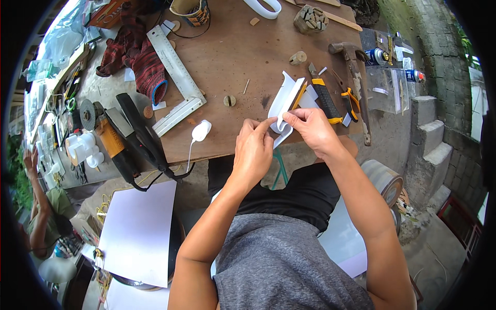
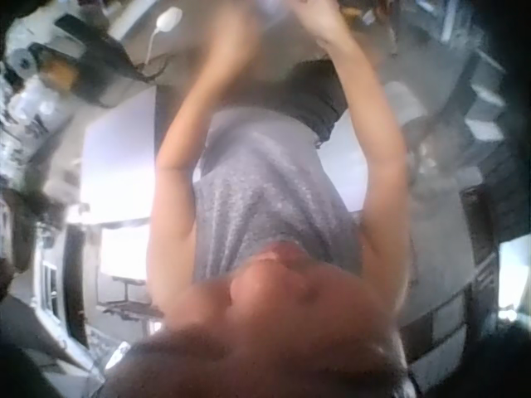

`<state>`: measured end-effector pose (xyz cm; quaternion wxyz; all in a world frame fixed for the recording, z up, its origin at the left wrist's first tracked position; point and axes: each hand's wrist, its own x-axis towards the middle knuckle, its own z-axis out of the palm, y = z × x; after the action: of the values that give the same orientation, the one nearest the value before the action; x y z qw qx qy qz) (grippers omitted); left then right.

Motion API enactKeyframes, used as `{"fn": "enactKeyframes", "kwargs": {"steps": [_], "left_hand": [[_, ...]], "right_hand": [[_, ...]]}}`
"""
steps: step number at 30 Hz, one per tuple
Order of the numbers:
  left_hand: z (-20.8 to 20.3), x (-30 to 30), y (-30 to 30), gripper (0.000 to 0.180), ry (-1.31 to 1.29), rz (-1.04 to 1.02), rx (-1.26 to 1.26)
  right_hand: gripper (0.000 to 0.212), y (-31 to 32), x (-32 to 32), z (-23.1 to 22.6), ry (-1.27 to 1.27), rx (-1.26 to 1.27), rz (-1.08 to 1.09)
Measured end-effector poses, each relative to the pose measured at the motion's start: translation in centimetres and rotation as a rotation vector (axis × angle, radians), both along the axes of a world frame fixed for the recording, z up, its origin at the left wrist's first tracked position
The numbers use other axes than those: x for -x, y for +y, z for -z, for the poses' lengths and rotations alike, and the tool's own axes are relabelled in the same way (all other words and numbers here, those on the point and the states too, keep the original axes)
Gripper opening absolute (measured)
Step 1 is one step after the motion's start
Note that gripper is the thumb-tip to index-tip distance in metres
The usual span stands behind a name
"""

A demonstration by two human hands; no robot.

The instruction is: Applying glue and positioning a thin white plastic strip onto a larger plastic component for sign assembly.

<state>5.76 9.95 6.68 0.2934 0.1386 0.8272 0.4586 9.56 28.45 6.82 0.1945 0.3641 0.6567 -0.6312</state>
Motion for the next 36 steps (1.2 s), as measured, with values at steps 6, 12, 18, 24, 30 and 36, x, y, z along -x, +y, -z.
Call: {"fn": "enactKeyframes", "kwargs": {"steps": [6,12,18,24,30,36], "left_hand": [[0.0,0.1,-0.1,0.035,-0.033,-0.025,-0.017],[0.7,0.1,-1.1,0.016,-0.072,-0.276,-0.12],[-0.9,1.2,-1.4,0.012,-0.207,-0.172,0.107],[0.2,1.3,-0.7,0.015,0.178,-0.173,-0.165],[0.4,4.3,1.9,0.02,0.054,0.003,-0.093],[0.2,5.9,3.3,0.031,0.049,-0.006,0.012]], "right_hand": [[0.038,-0.1,-0.2,0.1,0.024,0.0,0.023],[0.038,-0.2,0.2,-0.5,0.005,-0.033,-0.003],[0.038,-0.1,0.1,-0.4,0.027,-0.016,0.022],[0.036,-0.2,0.1,-0.1,0.047,-0.024,-0.005],[0.035,-0.2,-0.2,0.4,0.054,-0.053,-0.017],[0.037,-0.8,-0.1,0.5,0.08,-0.146,-0.013]]}}
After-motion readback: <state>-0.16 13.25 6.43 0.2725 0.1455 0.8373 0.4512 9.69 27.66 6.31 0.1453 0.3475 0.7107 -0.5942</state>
